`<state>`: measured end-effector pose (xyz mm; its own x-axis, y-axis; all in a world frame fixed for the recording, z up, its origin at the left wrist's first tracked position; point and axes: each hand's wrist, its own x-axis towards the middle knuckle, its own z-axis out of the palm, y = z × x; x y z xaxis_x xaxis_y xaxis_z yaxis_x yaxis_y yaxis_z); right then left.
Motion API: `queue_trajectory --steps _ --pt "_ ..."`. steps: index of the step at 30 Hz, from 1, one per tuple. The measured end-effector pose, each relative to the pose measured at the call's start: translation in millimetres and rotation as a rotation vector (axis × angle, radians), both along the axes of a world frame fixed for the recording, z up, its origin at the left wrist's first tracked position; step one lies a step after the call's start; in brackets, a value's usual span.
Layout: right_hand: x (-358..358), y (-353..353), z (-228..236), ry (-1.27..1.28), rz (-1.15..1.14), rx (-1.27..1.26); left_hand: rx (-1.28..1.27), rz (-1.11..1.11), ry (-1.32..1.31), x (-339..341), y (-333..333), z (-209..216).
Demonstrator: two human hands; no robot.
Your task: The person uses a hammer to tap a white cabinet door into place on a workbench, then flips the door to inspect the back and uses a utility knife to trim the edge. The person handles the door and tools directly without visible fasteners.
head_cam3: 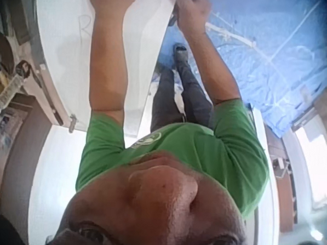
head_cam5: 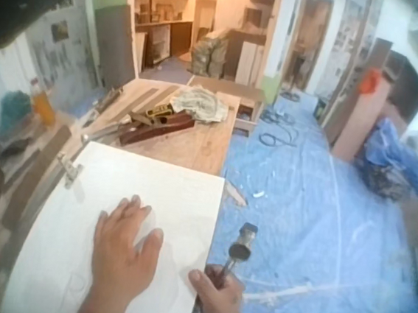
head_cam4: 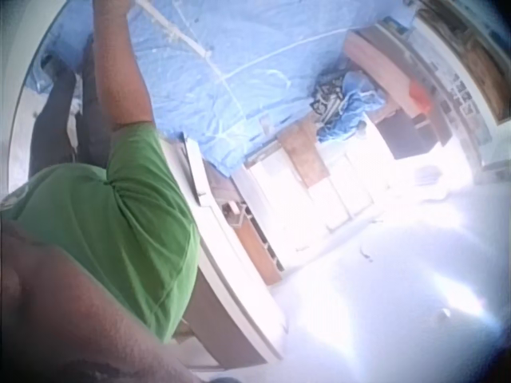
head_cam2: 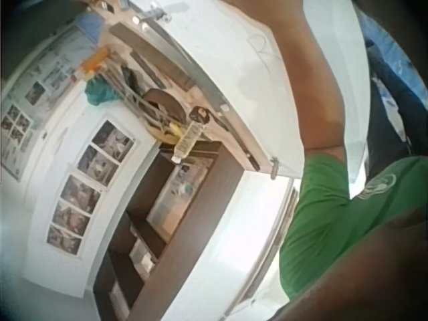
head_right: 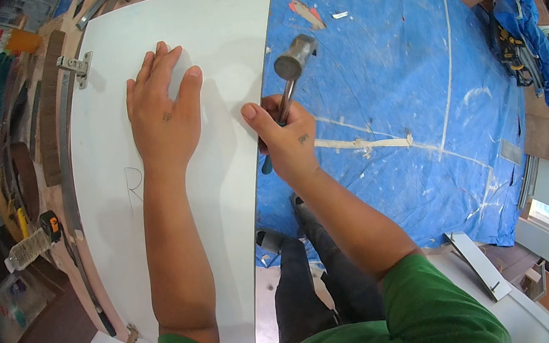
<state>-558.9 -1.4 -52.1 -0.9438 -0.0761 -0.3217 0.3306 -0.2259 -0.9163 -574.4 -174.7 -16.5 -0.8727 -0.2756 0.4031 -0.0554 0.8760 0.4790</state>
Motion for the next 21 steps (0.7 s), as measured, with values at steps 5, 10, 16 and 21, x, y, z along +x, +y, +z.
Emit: queue_trajectory --steps 5,10,16,21 --pt "1 -12 1 0.016 -0.077 -0.070 -0.047 0.012 0.012 -3 -1 -1" --pt "2 -4 6 -0.011 -0.023 -0.069 -0.010 0.021 -0.017 2 1 -2" --pt "20 14 6 0.004 0.023 -0.091 -0.053 -0.003 -0.101 16 18 9" --pt "24 42 -6 0.012 0.044 -0.228 -0.129 -0.088 0.001 2 17 6"
